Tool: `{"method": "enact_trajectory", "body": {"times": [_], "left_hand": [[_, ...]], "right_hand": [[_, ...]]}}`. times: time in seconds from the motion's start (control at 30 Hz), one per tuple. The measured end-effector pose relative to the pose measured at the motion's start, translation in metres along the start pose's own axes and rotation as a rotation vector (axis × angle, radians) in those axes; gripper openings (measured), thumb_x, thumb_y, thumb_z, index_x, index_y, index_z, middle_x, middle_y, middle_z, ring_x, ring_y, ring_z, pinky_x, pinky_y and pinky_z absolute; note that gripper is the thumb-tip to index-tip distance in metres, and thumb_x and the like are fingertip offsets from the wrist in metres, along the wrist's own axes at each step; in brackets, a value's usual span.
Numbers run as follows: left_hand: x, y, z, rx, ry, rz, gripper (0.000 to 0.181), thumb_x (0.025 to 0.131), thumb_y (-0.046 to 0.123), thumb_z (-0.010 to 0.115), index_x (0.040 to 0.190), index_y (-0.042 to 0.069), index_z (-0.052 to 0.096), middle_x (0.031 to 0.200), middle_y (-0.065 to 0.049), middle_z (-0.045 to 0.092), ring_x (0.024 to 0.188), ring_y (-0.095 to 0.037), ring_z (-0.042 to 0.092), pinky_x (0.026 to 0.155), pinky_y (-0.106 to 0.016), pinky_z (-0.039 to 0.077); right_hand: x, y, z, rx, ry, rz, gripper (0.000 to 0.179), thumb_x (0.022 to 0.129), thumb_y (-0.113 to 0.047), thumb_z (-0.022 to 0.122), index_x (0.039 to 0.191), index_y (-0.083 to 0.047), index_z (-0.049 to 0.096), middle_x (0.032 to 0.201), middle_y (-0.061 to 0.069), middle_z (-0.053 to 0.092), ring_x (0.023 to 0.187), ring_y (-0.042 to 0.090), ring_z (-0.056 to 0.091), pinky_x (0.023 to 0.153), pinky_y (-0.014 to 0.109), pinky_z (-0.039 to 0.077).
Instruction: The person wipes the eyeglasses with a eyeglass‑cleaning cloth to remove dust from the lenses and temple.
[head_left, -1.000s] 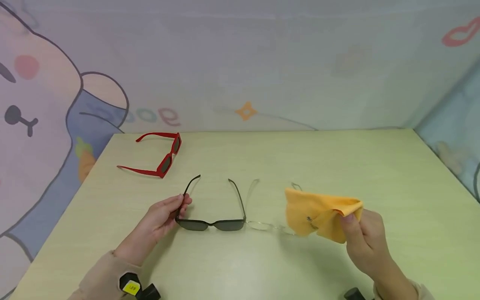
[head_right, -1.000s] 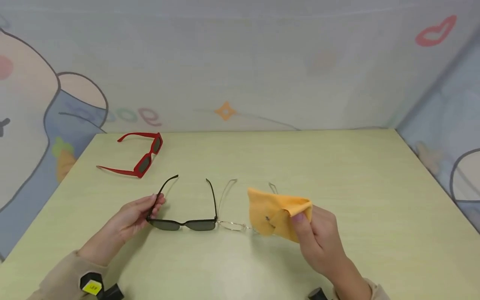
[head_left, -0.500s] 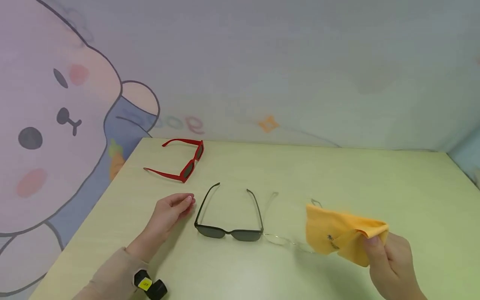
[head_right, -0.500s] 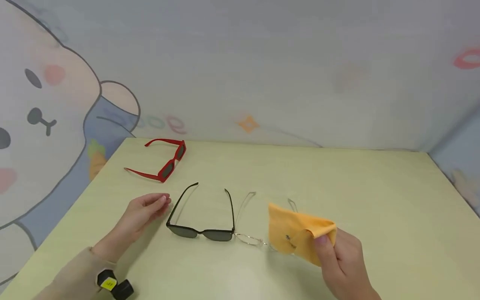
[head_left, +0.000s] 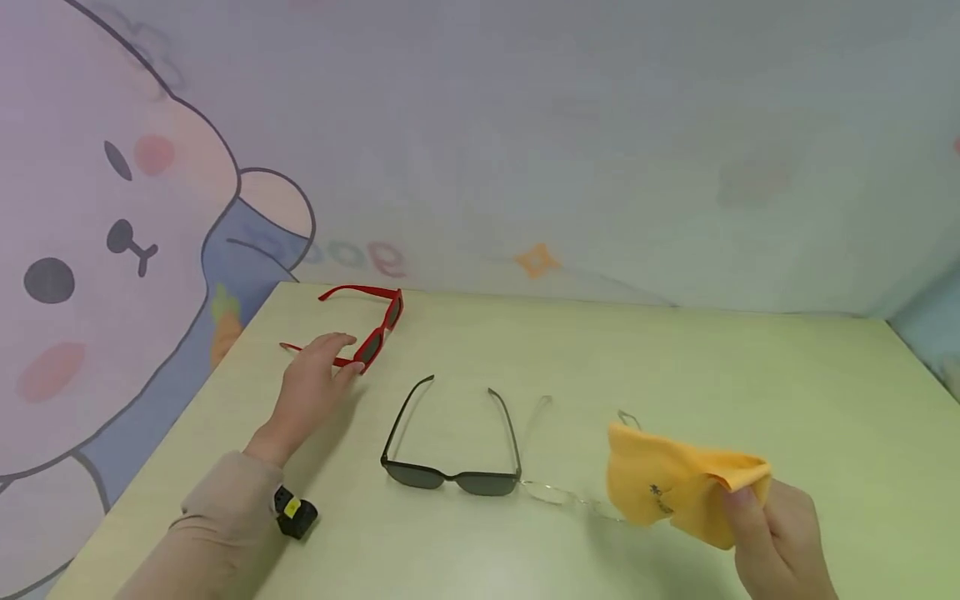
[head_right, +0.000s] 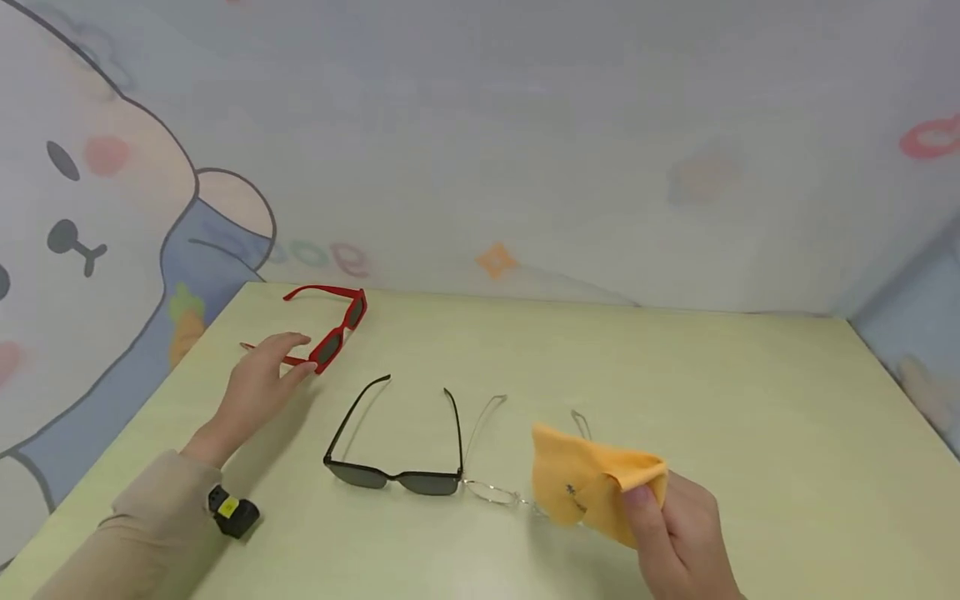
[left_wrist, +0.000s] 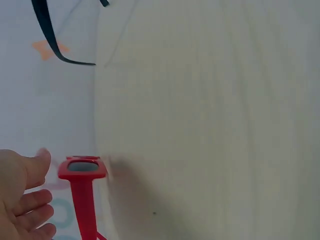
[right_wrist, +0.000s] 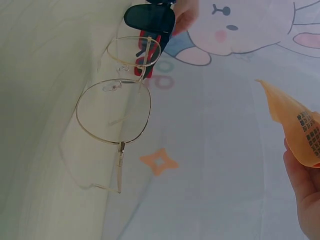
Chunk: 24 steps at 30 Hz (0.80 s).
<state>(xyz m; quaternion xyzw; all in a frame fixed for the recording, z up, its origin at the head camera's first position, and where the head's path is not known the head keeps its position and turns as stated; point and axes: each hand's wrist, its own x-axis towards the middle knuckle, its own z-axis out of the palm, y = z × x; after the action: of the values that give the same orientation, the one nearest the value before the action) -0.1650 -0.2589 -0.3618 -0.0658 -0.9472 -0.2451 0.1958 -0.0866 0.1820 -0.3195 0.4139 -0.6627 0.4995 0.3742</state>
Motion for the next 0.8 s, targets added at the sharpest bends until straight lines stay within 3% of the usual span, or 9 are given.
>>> {"method": "enact_trajectory", "body": {"times": [0.13, 0.3, 0.43, 0.8], "left_hand": [[0.016, -0.010, -0.002, 0.066, -0.007, 0.052, 0.038, 0.083, 0.007, 0.070, 0.114, -0.010, 0.057, 0.113, -0.027, 0.058, 0.104, -0.041, 0.054, 0.083, -0.053, 0.044], [0.023, -0.020, -0.004, 0.139, -0.008, 0.123, 0.024, 0.078, 0.007, 0.074, 0.093, -0.010, 0.064, 0.089, -0.022, 0.062, 0.080, -0.036, 0.059, 0.069, -0.047, 0.049], [0.025, -0.024, -0.005, 0.132, -0.027, 0.154, 0.016, 0.076, 0.006, 0.075, 0.082, -0.005, 0.065, 0.079, -0.016, 0.061, 0.072, -0.031, 0.057, 0.065, -0.044, 0.047], [0.031, -0.026, -0.012, 0.073, -0.158, 0.209, 0.007, 0.076, 0.004, 0.075, 0.076, 0.006, 0.068, 0.075, -0.004, 0.065, 0.068, -0.020, 0.056, 0.063, -0.037, 0.044]], "right_hand": [[0.004, 0.004, 0.000, -0.021, 0.002, 0.001, 0.039, 0.099, -0.005, 0.038, 0.064, 0.004, 0.049, 0.054, -0.001, 0.044, 0.047, 0.003, 0.036, 0.039, 0.012, 0.026], [0.006, 0.005, 0.001, -0.006, -0.003, -0.007, 0.038, 0.100, -0.008, 0.040, 0.066, 0.006, 0.051, 0.055, 0.000, 0.044, 0.049, 0.003, 0.038, 0.039, 0.015, 0.026], [0.007, 0.005, 0.002, -0.007, -0.012, -0.004, 0.038, 0.100, -0.009, 0.040, 0.067, 0.006, 0.050, 0.055, 0.000, 0.043, 0.049, 0.003, 0.037, 0.039, 0.015, 0.027], [0.006, 0.005, 0.004, -0.013, -0.017, 0.013, 0.038, 0.100, -0.010, 0.040, 0.066, 0.004, 0.050, 0.055, 0.000, 0.041, 0.049, 0.003, 0.037, 0.041, 0.012, 0.028]]}}
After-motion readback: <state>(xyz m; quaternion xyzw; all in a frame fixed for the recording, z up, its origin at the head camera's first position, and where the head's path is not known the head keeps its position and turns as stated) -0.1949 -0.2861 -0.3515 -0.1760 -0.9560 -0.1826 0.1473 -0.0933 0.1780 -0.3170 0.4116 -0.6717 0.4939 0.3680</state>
